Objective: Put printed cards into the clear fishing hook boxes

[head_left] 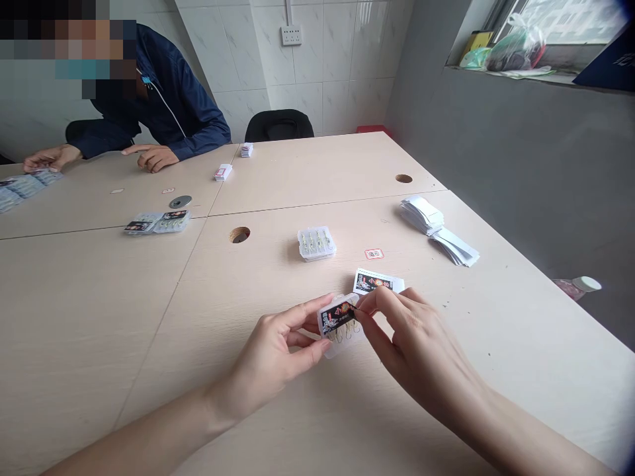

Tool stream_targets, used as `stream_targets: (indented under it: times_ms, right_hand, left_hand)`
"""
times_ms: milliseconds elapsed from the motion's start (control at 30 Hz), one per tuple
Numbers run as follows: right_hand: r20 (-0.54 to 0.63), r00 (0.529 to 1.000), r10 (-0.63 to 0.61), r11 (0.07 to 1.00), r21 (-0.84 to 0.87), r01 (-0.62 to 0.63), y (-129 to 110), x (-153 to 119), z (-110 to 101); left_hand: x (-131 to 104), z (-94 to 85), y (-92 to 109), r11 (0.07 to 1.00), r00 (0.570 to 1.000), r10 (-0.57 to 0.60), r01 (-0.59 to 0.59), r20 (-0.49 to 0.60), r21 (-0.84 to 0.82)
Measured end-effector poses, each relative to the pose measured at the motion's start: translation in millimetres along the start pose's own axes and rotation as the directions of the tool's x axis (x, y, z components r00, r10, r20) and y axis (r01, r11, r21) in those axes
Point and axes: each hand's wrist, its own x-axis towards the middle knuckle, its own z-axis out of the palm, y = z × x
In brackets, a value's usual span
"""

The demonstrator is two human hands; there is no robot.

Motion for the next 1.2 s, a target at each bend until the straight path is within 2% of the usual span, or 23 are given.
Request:
stream_targets:
  times_ms: [100, 233, 367, 500, 700, 967, 1200]
  right_hand:
    - [0.004, 1.0, 0.008, 0.999, 0.038, -0.008, -0.8, 0.1, -0.7]
    - [-0.016, 1.0, 0.007, 0.998, 0.068, -0.006, 0.0, -0.7, -0.1]
    - [-0.054, 0.996, 0.072, 0.987, 0.146, -0.063, 2.6, -1.3, 1.5]
    - [-0.033, 0.993, 0.109, 0.982, 0.157, -0.103, 4.1, 1.3, 2.8]
    - [-0.043, 0.999, 0.012, 0.997, 0.074, -0.009, 6.2, 2.2, 3.8]
    - [-0.116, 0.987, -0.108, 0.987, 0.108, 0.12, 6.0, 2.0, 4.6]
    - [-0.111, 0.991, -0.081, 0.991, 0.101, 0.093, 4.6, 1.5, 7.2]
  left_hand:
    - [-0.3, -0.1, 1.6, 1.0, 1.0, 0.006, -0.007, 0.015, 0.027]
    - [-1.6, -0.8, 0.5, 0.999, 0.999, -0.006, 0.008, -0.042, 0.053]
    - [-1.8, -1.0, -0.2, 0.999, 0.999, -0.027, 0.028, -0.047, 0.018]
    - [-1.6, -0.1, 1.5, 0.999, 0.999, -0.031, 0.03, -0.037, -0.017]
    - [-4.1, 1.0, 4.3, 0.999, 0.999, -0.029, 0.028, -0.046, -0.019]
    - [-5.2, 0.7, 3.8, 0.999, 0.998, -0.033, 0.032, -0.046, -0.034]
    - [-3.8, 2.3, 3.3, 0.999, 0.999, -0.03, 0.029, -0.038, -0.035]
